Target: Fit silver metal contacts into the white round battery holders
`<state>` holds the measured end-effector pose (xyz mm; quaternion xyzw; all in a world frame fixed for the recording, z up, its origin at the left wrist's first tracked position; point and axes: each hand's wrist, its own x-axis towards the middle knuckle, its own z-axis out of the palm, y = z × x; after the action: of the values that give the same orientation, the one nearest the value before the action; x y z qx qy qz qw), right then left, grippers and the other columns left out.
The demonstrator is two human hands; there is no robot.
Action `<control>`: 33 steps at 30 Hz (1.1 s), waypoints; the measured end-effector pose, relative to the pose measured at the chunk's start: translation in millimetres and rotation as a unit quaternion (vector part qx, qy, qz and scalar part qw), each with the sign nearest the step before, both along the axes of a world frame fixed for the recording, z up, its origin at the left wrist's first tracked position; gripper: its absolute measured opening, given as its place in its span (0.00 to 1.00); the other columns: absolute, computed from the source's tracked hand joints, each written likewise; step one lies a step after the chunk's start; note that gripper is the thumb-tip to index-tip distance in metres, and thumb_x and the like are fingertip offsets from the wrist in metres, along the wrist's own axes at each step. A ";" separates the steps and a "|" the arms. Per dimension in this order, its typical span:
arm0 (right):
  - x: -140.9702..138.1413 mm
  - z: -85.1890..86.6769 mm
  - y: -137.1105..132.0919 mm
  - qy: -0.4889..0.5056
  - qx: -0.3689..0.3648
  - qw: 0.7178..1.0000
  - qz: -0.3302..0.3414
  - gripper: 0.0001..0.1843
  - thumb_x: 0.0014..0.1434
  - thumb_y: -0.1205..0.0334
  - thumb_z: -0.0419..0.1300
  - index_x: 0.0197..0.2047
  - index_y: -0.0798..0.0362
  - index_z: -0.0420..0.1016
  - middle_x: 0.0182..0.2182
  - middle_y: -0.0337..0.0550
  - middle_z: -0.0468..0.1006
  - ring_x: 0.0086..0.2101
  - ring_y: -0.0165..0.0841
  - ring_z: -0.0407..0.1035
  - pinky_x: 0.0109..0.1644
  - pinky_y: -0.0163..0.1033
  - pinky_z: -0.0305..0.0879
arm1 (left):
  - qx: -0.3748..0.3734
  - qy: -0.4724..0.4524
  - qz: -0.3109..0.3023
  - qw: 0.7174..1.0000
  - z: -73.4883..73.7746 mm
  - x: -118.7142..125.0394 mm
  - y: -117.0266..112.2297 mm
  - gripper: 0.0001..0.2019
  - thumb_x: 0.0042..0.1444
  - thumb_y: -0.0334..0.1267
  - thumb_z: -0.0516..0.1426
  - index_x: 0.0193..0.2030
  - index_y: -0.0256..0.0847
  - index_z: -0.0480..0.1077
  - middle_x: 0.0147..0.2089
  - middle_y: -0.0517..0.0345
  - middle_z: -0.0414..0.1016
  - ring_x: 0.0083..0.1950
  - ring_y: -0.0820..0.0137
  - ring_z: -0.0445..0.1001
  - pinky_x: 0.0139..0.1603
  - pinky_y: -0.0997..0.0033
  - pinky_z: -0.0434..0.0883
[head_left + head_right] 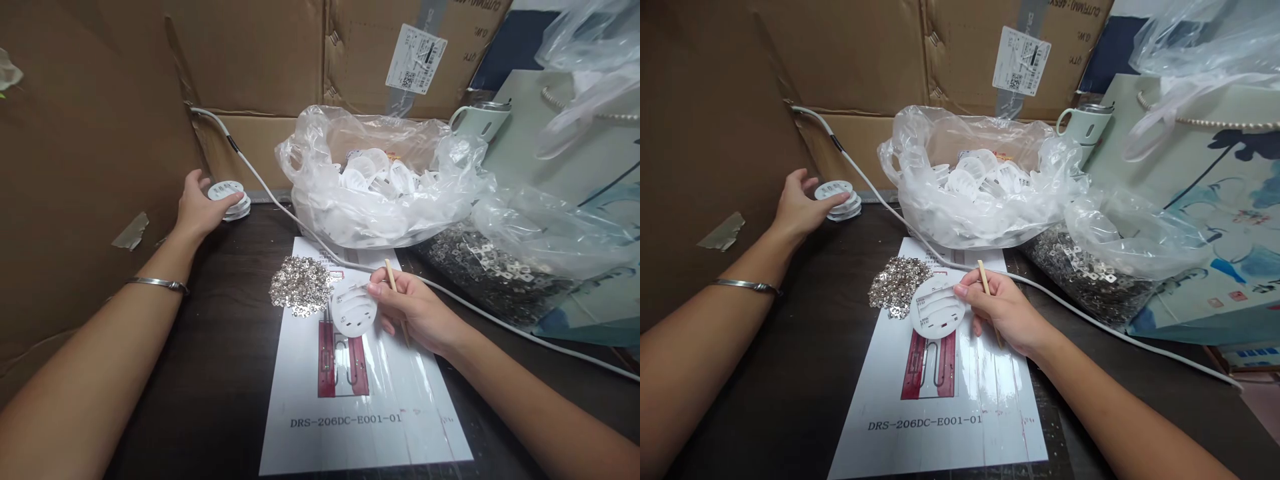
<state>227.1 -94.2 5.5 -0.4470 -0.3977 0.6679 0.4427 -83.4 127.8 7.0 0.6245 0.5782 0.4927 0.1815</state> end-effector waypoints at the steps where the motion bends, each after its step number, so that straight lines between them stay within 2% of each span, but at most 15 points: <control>1: -0.1 -0.6 0.1 -0.001 -0.001 1.000 0.000 0.17 0.52 0.53 0.66 0.30 0.53 0.63 0.16 0.29 0.59 0.15 0.21 0.55 0.18 0.30 0.56 | -0.002 -0.002 -0.009 1.000 -2.1 -2.3 5.7 0.42 0.39 0.44 0.68 0.60 0.36 0.56 0.49 0.63 0.70 0.60 0.59 0.58 0.45 0.66 0.52; 3: -0.2 -1.6 0.4 -0.001 -0.004 1.000 -0.002 0.17 0.52 0.53 0.66 0.30 0.53 0.64 0.16 0.29 0.59 0.15 0.20 0.55 0.18 0.30 0.55 | -0.009 -0.002 -0.022 1.000 -5.0 -6.5 15.9 0.40 0.44 0.42 0.65 0.61 0.29 0.54 0.44 0.62 0.72 0.60 0.61 0.58 0.40 0.67 0.49; 6: -0.4 -2.2 1.0 0.005 -0.007 1.000 -0.001 0.16 0.53 0.54 0.66 0.30 0.53 0.64 0.17 0.29 0.60 0.14 0.20 0.55 0.17 0.30 0.55 | -0.026 0.000 -0.033 0.999 -5.8 -10.4 23.6 0.38 0.47 0.40 0.62 0.60 0.24 0.53 0.42 0.62 0.73 0.59 0.63 0.61 0.38 0.69 0.49; 9: -1.0 -2.0 1.8 0.015 -0.012 1.000 0.001 0.16 0.53 0.55 0.67 0.31 0.53 0.64 0.17 0.30 0.62 0.14 0.20 0.57 0.17 0.29 0.56 | -0.026 -0.003 -0.023 0.999 -2.9 -8.0 19.4 0.39 0.43 0.40 0.66 0.59 0.26 0.56 0.48 0.58 0.74 0.57 0.65 0.65 0.44 0.70 0.58; 11: -1.5 -2.2 2.5 0.021 -0.016 1.000 0.000 0.17 0.53 0.55 0.67 0.30 0.54 0.63 0.18 0.30 0.64 0.14 0.20 0.58 0.17 0.28 0.56 | -0.013 -0.005 -0.009 1.000 -0.1 -3.3 12.4 0.39 0.41 0.38 0.68 0.59 0.27 0.59 0.53 0.52 0.72 0.57 0.64 0.67 0.49 0.68 0.62; 13: -1.8 -2.8 3.2 0.023 -0.019 1.000 -0.001 0.17 0.52 0.55 0.67 0.30 0.54 0.63 0.18 0.31 0.65 0.14 0.20 0.58 0.16 0.27 0.56 | -0.004 -0.004 -0.003 1.000 2.6 1.8 5.6 0.37 0.42 0.36 0.68 0.58 0.27 0.60 0.56 0.46 0.71 0.57 0.63 0.68 0.54 0.65 0.65; 16: -2.2 -3.9 3.9 0.026 -0.019 0.999 -0.005 0.17 0.52 0.55 0.68 0.30 0.54 0.64 0.18 0.31 0.65 0.14 0.20 0.59 0.16 0.27 0.56 | -0.001 0.000 -0.004 1.000 4.6 5.8 0.0 0.35 0.44 0.36 0.68 0.58 0.26 0.61 0.57 0.43 0.71 0.58 0.61 0.69 0.57 0.60 0.66; 19: -2.4 -4.3 3.6 0.031 -0.018 0.999 -0.006 0.16 0.52 0.56 0.68 0.30 0.54 0.64 0.18 0.30 0.64 0.14 0.19 0.58 0.16 0.27 0.56 | 0.005 0.006 -0.011 1.000 3.1 4.1 1.3 0.35 0.44 0.38 0.68 0.57 0.27 0.62 0.56 0.46 0.72 0.57 0.61 0.69 0.57 0.58 0.67; 25: -2.0 -4.2 2.3 0.037 -0.016 0.999 0.000 0.15 0.53 0.57 0.68 0.30 0.54 0.65 0.17 0.30 0.62 0.14 0.20 0.60 0.16 0.27 0.55 | 0.058 0.047 -0.042 0.996 -3.4 -4.1 3.6 0.38 0.42 0.47 0.67 0.58 0.37 0.59 0.56 0.65 0.71 0.59 0.64 0.65 0.54 0.64 0.63; 30: -1.6 -5.2 2.6 0.037 -0.010 0.999 0.000 0.15 0.53 0.57 0.67 0.29 0.55 0.66 0.16 0.29 0.60 0.14 0.20 0.59 0.17 0.27 0.55 | 0.176 0.126 -0.092 0.972 1.7 0.4 -7.4 0.36 0.47 0.47 0.66 0.60 0.41 0.58 0.61 0.66 0.64 0.62 0.63 0.59 0.65 0.59 0.54; 33: -1.2 -5.8 2.9 0.044 -0.007 0.999 0.001 0.14 0.53 0.57 0.67 0.29 0.55 0.66 0.16 0.29 0.61 0.14 0.20 0.59 0.17 0.27 0.55 | 0.195 0.126 -0.130 0.964 4.7 4.3 -10.7 0.34 0.48 0.42 0.67 0.59 0.43 0.59 0.62 0.65 0.62 0.64 0.65 0.56 0.69 0.58 0.51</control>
<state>225.9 -91.3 -0.3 -0.4200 -0.3738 0.6902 0.4555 -79.1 117.1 11.7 0.7745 0.4030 0.4855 0.0448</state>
